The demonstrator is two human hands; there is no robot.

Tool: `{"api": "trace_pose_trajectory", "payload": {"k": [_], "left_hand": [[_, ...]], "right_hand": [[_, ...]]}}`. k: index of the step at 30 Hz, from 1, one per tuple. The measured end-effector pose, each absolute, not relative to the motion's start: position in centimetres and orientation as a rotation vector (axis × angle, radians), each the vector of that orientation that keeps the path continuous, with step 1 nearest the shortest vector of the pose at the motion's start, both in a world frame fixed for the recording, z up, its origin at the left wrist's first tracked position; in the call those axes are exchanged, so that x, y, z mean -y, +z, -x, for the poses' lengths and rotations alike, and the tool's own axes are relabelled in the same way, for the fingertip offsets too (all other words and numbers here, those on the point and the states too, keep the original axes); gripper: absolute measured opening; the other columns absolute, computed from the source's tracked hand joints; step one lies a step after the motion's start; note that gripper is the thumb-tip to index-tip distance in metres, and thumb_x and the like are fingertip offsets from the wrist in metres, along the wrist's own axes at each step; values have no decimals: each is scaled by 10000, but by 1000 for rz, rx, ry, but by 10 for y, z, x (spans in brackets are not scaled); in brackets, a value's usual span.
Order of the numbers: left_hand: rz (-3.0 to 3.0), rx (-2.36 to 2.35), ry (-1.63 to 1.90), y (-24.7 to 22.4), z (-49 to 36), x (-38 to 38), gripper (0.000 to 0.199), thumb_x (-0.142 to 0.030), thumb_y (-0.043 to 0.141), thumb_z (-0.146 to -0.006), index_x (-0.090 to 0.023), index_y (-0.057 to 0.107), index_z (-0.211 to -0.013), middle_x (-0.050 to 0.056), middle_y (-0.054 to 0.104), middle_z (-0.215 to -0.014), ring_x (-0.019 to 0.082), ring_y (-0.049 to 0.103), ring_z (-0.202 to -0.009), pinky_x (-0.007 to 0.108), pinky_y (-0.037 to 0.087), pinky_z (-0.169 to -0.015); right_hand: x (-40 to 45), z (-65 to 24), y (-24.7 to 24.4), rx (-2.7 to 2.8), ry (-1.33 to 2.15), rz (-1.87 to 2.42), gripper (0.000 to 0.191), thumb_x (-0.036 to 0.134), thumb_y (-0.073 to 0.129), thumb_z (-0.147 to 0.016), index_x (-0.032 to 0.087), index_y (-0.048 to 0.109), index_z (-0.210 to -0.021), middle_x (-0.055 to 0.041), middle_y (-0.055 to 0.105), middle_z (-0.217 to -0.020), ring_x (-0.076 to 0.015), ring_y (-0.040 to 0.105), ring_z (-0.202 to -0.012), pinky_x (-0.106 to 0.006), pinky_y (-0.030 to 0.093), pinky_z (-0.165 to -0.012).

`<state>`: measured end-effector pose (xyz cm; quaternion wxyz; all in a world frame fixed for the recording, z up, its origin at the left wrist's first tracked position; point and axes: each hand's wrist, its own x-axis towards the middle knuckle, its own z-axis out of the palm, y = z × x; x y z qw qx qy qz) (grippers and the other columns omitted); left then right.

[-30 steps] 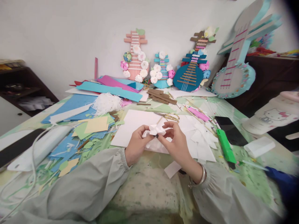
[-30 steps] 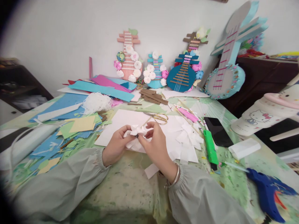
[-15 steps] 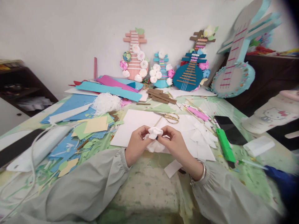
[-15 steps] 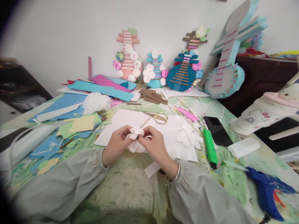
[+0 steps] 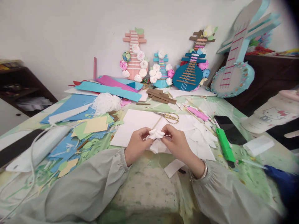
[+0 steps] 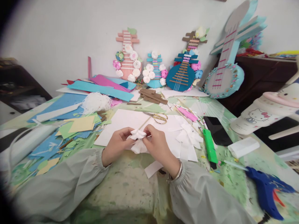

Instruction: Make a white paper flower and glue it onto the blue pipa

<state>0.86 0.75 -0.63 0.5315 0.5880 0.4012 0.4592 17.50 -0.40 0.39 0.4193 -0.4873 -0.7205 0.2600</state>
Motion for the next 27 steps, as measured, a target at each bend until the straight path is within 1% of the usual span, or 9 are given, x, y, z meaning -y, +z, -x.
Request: {"api": "trace_pose_trajectory", "payload": {"k": [5,9,12,15,17,19,22,24,27], "left_hand": [[-1483,-1027,1128,-5,-8,-7,114,-208,665,-698,-134,660,-784,23,649,-759,141,574,-711,218,443,-656],[-1582,-1047,1182,-5,-9,-4,67,-155,633,-698,-153,655,-762,9,642,-747,139,562,-718,214,437,-674],[-1619,-1074,1211,-6,-10,-4,113,-143,616,-700,-170,678,-791,16,668,-784,155,580,-745,222,440,-680],[-1623,-1101,1254,-6,-9,-4,169,-122,617,-683,-184,711,-810,31,701,-838,179,609,-798,242,448,-721],[-1621,-1128,1270,-5,-9,-4,181,-114,621,-682,-190,724,-811,34,713,-848,186,621,-805,251,449,-729],[-1624,-1163,1268,-4,-9,-3,177,-120,626,-695,-191,728,-821,32,721,-852,187,627,-797,251,447,-717],[-1657,-1186,1256,-2,-8,-2,171,-131,624,-717,-185,728,-841,33,725,-870,184,629,-798,247,443,-708],[-1687,-1179,1249,-3,-8,-2,160,-141,615,-735,-181,723,-845,35,722,-870,182,627,-796,247,443,-716],[-1702,-1115,1237,-4,-8,-1,198,-156,626,-735,-183,685,-922,39,701,-902,184,624,-824,245,452,-722]], "right_hand": [[8,-174,6,1870,554,1298,94,138,504,-785,228,500,-812,48,582,-622,-134,543,-557,-221,367,-543],[8,-172,3,1899,415,1327,134,148,510,-800,225,573,-890,18,666,-680,-160,613,-581,-233,379,-552],[9,-171,1,1912,336,1339,149,160,519,-807,222,624,-893,-3,699,-713,-172,636,-597,-245,395,-564],[11,-170,1,1896,314,1302,156,164,523,-808,229,647,-877,1,694,-699,-157,622,-578,-242,407,-562],[12,-170,3,1846,332,1272,124,163,539,-784,229,627,-843,8,677,-693,-148,615,-585,-235,424,-569],[12,-169,5,1786,370,1265,95,144,561,-725,223,573,-777,21,639,-671,-139,601,-585,-226,435,-565],[12,-168,7,1756,427,1254,129,118,561,-671,220,497,-716,41,569,-639,-120,559,-562,-211,426,-536],[11,-169,6,1773,443,1225,126,110,551,-692,219,503,-733,41,566,-653,-116,554,-573,-211,432,-545],[11,-171,4,1852,377,1134,129,104,528,-767,222,553,-811,17,632,-745,-133,596,-661,-239,467,-627]]}}
